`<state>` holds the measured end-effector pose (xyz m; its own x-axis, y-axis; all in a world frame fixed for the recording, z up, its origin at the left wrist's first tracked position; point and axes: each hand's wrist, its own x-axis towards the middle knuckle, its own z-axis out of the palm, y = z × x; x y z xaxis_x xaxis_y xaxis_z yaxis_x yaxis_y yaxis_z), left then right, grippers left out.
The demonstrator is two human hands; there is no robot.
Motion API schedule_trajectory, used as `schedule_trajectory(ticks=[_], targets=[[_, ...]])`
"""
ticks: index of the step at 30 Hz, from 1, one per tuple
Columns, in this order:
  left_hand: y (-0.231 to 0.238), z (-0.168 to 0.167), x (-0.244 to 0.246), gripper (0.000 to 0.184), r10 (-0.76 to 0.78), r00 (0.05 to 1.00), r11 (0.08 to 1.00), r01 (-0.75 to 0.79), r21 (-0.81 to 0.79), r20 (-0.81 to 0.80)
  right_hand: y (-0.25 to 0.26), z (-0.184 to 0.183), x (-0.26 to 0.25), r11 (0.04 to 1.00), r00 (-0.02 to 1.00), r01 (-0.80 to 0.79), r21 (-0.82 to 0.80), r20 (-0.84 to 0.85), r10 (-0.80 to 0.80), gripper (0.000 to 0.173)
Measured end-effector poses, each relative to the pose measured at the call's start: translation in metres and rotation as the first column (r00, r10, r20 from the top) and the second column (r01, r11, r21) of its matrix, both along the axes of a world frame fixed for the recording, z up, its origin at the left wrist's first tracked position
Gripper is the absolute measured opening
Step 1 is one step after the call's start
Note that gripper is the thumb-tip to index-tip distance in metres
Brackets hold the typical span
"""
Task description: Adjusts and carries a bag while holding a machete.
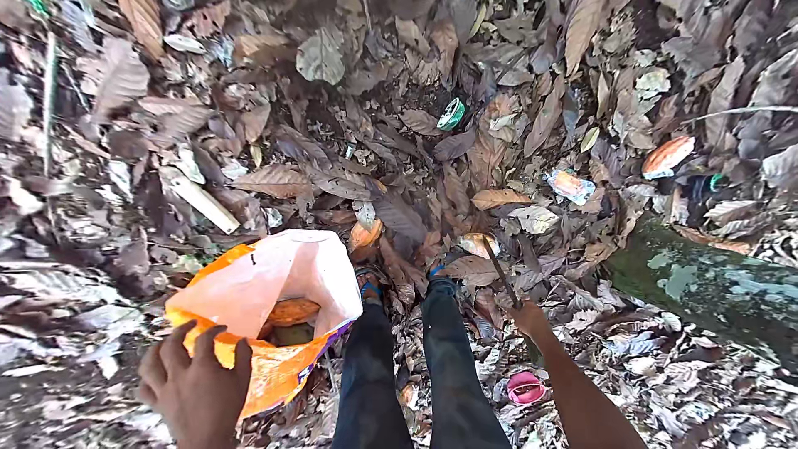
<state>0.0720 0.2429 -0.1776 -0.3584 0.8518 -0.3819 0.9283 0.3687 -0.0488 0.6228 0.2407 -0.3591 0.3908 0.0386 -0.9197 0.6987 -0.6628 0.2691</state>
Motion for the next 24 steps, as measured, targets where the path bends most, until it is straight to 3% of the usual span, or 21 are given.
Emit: schedule_trajectory(ticks=[6, 13, 16, 20, 22, 24], targets=[[0.017, -0.011, -0.045, 0.067, 0.218, 0.973, 0.975, -0.212, -0.069, 0.078, -0.022, 0.040, -0.045, 0.976, 0.997, 0.069, 0.205, 0.013, -0.073, 0.040], [0.045, -0.020, -0.067, 0.066, 0.393, 0.909, 0.911, -0.363, -0.197, 0.137, -0.032, 0.149, -0.160, 0.906, 0.992, 0.050, 0.421, -0.126, 0.004, 0.038], [0.048, -0.026, -0.070, 0.064, 0.395, 0.900, 0.912, -0.359, -0.200, 0.185, -0.029, 0.174, -0.219, 0.942, 0.953, -0.034, 0.333, -0.272, 0.131, 0.043], [0.039, -0.028, -0.073, 0.068, 0.389, 0.910, 0.914, -0.361, -0.184, 0.147, 0.019, 0.190, -0.273, 0.922, 0.765, -0.384, 0.053, -0.540, 0.350, 0.044], [0.038, -0.029, -0.077, 0.071, 0.351, 0.925, 0.932, -0.329, -0.152, 0.144, 0.023, 0.194, -0.284, 0.894, 0.693, -0.449, 0.010, -0.628, 0.355, 0.046], [0.042, -0.036, -0.085, 0.072, 0.305, 0.937, 0.947, -0.280, -0.159, 0.168, 0.007, 0.196, -0.289, 0.900, 0.685, -0.436, -0.001, -0.650, 0.331, 0.045]])
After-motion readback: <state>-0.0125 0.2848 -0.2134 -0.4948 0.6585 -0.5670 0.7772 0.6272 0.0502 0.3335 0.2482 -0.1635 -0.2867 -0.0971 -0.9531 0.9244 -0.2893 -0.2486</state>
